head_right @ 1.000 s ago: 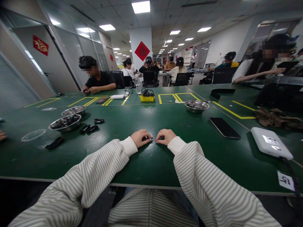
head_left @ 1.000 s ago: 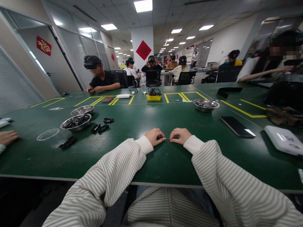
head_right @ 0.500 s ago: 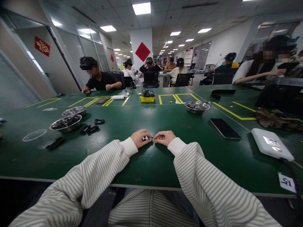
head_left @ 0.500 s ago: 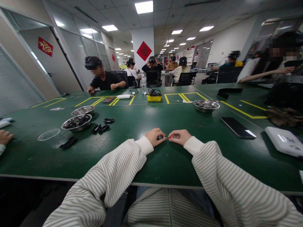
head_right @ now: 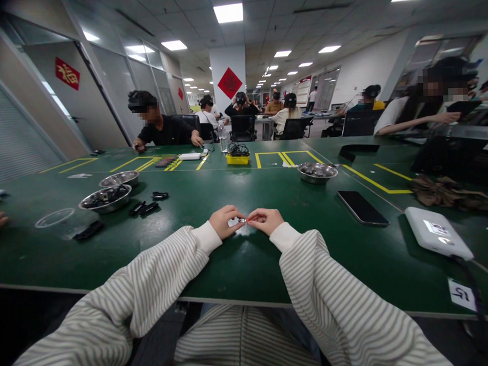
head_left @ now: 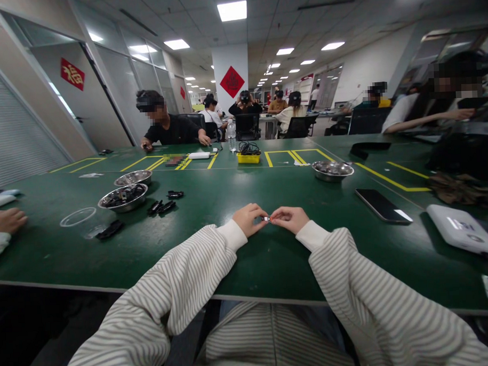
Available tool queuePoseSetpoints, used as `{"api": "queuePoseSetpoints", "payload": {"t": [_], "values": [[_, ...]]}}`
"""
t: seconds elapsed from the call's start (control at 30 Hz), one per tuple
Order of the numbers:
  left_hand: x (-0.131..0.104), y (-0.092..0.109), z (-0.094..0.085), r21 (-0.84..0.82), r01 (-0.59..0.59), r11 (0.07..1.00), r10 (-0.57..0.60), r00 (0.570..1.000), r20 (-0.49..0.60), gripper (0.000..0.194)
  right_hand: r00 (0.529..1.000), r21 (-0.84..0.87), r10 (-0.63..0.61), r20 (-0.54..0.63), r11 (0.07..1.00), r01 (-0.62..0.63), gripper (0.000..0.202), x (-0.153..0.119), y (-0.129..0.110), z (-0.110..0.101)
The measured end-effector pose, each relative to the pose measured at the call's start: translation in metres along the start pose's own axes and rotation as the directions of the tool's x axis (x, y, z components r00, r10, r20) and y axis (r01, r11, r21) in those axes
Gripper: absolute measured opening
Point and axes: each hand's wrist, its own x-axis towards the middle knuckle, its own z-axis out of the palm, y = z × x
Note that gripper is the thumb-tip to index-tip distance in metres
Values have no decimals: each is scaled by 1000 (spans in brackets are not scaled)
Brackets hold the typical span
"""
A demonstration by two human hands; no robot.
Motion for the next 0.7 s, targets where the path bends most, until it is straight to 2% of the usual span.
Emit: {"api": "queuePoseSetpoints", "payload": {"t": [0.47,0.7], "values": [[1,4,-5,61,7,998,-6,1000,-16,21,991,-107,-94,-92,991,84,21,-1,-8,-5],[1,7,-6,58,11,998,-8,999,-41,21,995,-104,-83,-60,992,76,22,-1,-7,-3]]}}
